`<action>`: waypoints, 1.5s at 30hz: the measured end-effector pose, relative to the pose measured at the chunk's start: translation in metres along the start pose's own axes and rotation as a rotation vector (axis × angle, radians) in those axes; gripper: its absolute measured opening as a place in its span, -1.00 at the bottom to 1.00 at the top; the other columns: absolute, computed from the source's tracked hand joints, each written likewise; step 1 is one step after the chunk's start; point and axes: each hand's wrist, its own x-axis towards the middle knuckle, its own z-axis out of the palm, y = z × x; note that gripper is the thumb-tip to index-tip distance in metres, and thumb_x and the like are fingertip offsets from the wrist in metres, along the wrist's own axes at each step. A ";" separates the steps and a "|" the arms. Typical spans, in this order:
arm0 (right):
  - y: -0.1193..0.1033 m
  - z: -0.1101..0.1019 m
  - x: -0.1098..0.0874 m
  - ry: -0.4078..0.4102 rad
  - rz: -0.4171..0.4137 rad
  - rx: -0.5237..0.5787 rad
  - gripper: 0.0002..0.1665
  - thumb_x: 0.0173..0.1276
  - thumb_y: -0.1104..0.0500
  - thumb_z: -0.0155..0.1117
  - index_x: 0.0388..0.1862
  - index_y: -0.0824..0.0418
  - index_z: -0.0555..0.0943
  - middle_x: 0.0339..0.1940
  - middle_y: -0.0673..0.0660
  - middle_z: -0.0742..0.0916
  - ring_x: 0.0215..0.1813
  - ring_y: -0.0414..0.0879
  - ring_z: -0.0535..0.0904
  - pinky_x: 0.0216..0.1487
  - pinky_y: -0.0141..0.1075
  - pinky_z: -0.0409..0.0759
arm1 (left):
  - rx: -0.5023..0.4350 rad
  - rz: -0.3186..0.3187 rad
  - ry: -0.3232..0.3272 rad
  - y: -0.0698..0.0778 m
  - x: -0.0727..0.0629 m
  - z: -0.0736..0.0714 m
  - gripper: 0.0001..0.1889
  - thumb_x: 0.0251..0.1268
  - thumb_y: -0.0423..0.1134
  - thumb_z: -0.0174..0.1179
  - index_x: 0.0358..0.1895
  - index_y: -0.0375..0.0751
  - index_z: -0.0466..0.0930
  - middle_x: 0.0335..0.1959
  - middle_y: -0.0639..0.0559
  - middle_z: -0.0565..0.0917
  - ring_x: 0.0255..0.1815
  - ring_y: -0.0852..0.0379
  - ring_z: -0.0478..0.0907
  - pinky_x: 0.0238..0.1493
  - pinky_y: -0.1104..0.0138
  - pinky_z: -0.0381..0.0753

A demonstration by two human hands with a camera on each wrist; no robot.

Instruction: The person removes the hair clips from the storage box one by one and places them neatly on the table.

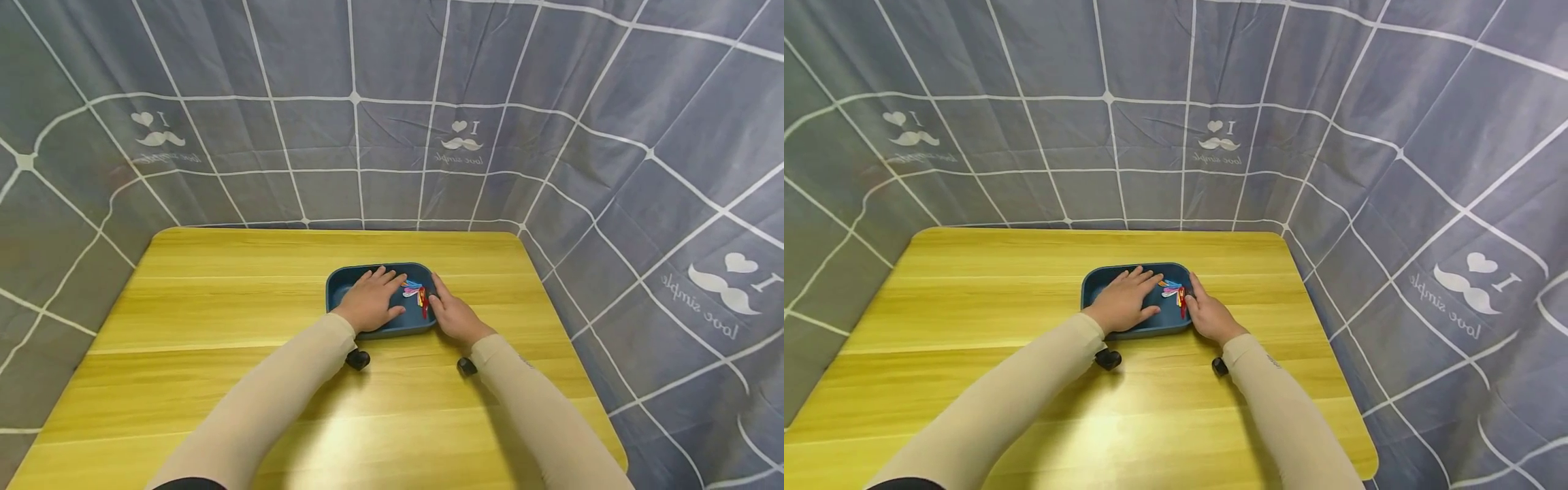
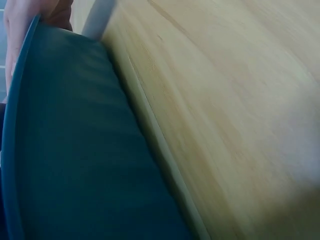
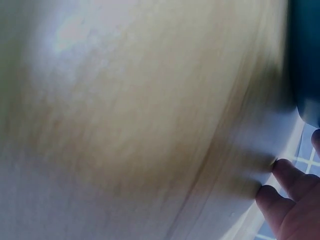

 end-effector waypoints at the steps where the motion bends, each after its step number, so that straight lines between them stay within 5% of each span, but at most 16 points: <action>1: 0.000 0.000 0.001 -0.001 -0.001 -0.003 -0.22 0.79 -0.11 -0.28 0.80 -0.06 -0.26 0.66 0.33 0.35 0.58 0.31 0.40 0.61 0.18 0.30 | -0.002 0.004 -0.008 0.001 0.002 0.000 -0.21 0.57 0.21 0.15 0.72 0.08 0.10 0.70 -0.06 0.23 0.76 -0.12 0.01 0.74 -0.03 -0.03; 15: -0.001 0.004 0.000 0.006 -0.006 0.021 -0.23 0.80 -0.06 -0.25 0.80 0.04 -0.19 0.64 0.35 0.38 0.58 0.29 0.41 0.60 0.18 0.31 | -0.119 -0.011 -0.122 0.009 0.038 0.008 -0.27 0.59 0.06 0.19 0.70 0.11 0.14 0.66 -0.01 0.32 0.68 -0.08 0.24 0.66 0.01 0.25; 25: -0.004 0.010 -0.005 0.020 0.012 0.029 -0.24 0.79 -0.08 -0.23 0.80 -0.03 -0.18 0.64 0.34 0.40 0.55 0.30 0.44 0.59 0.18 0.34 | -0.147 -0.063 -0.163 0.004 0.049 0.025 -0.39 0.58 -0.01 0.21 0.62 0.18 0.34 0.54 0.03 0.51 0.54 -0.04 0.46 0.56 0.04 0.43; 37: 0.001 0.011 -0.010 0.055 -0.005 0.006 -0.25 0.80 -0.05 -0.24 0.80 0.05 -0.14 0.57 0.42 0.46 0.51 0.36 0.48 0.54 0.23 0.38 | -0.075 -0.038 -0.051 0.007 0.055 0.045 -0.55 0.56 -0.18 0.24 0.44 0.16 0.60 0.43 0.01 0.61 0.41 -0.10 0.52 0.48 0.11 0.49; 45: -0.004 0.012 -0.009 0.054 -0.022 0.004 -0.26 0.80 -0.04 -0.24 0.80 0.09 -0.13 0.56 0.44 0.46 0.50 0.37 0.48 0.54 0.22 0.38 | -0.082 -0.064 -0.028 0.007 0.052 0.043 -0.62 0.59 -0.28 0.17 0.35 0.06 0.68 0.32 -0.01 0.66 0.30 -0.07 0.61 0.42 0.15 0.56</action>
